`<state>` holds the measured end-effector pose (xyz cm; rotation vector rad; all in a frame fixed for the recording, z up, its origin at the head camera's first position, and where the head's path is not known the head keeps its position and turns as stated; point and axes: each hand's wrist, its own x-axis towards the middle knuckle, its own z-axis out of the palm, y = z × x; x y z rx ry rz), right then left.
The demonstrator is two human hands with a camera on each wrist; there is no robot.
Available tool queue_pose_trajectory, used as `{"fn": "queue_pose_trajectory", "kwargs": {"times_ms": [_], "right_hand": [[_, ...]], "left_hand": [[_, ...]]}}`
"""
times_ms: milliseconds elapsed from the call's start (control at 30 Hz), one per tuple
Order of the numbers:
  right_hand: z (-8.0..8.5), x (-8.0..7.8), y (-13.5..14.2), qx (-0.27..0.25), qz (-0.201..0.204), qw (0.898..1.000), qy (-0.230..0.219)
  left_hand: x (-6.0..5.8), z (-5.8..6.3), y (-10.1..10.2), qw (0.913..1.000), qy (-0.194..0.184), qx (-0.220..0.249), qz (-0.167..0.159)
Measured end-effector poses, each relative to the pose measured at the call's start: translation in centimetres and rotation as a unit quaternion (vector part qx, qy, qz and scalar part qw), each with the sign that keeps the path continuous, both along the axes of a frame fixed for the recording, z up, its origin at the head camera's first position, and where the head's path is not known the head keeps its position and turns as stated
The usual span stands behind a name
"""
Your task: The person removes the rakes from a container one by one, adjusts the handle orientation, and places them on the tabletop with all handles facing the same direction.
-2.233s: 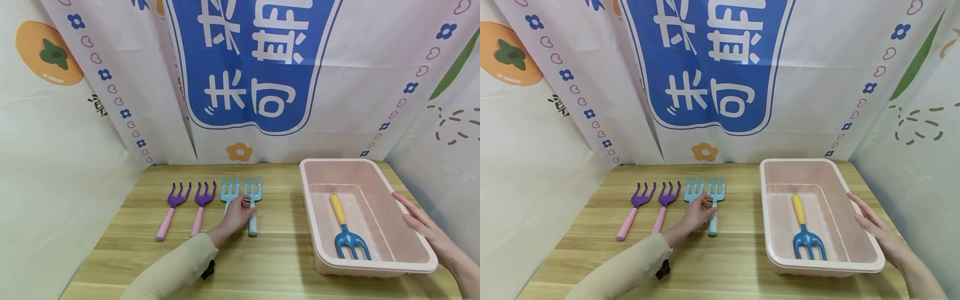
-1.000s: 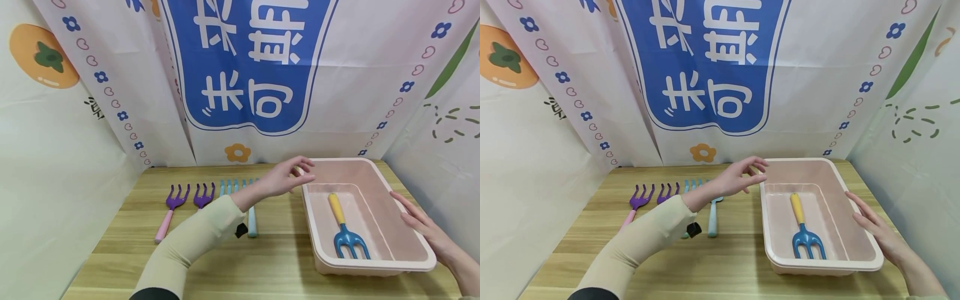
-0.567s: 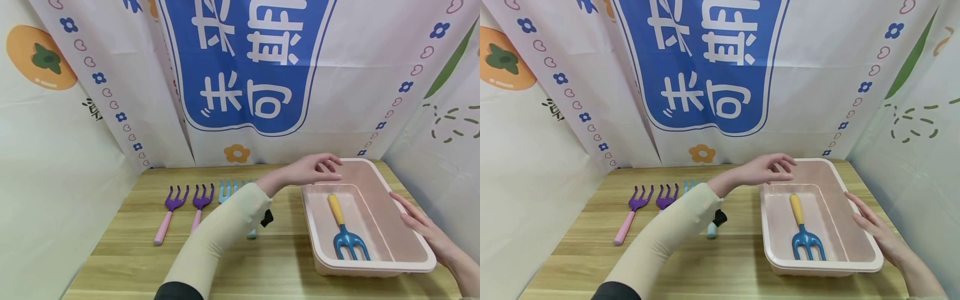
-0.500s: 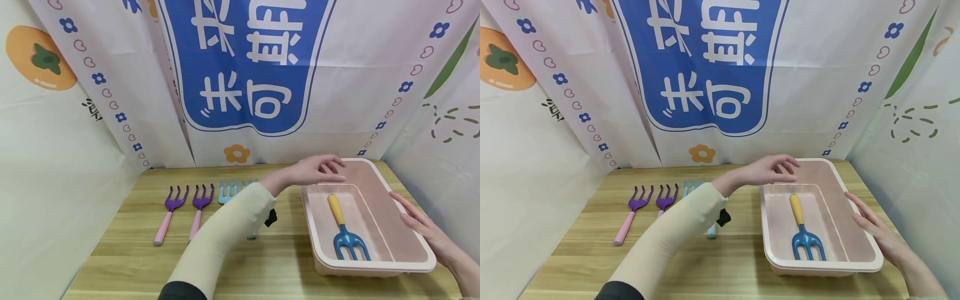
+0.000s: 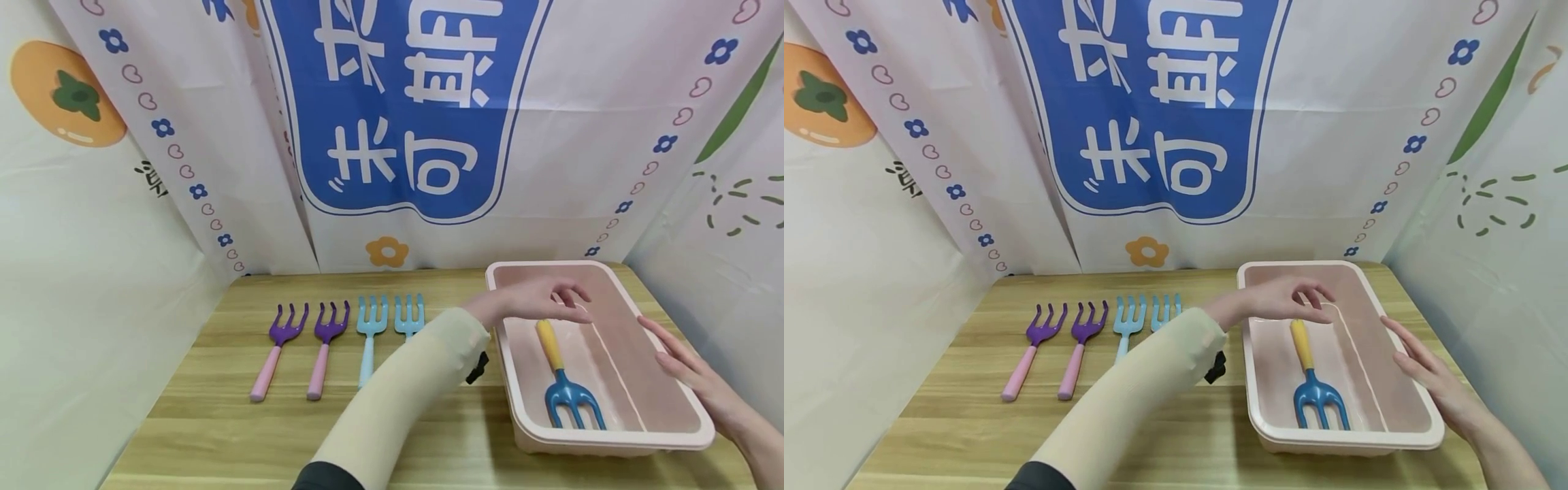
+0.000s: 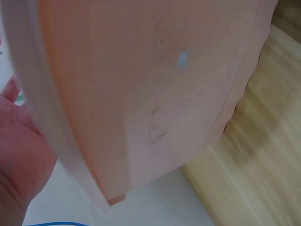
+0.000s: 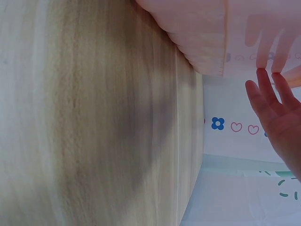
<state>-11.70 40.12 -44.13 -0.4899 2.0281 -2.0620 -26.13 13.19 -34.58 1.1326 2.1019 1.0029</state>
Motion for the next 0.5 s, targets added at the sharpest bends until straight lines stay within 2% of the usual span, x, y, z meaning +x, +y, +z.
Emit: {"fn": "queue_pose_trajectory", "kwargs": {"times_ms": [167, 300, 500], "right_hand": [[-0.1, 0.1, 0.0, 0.01, -0.008, 1.0, -0.002], [0.0, 0.1, 0.0, 0.014, -0.008, 1.0, 0.003], [0.2, 0.1, -0.1, 0.007, -0.002, 1.0, 0.012]], "left_hand": [[-0.3, -0.9, 0.8, 0.9995, -0.025, -0.017, 0.002], [-0.5, -1.9, 1.3, 0.9975, -0.031, -0.062, -0.015], [-0.2, -3.5, 2.5, 0.9871, 0.009, -0.154, -0.043]]}}
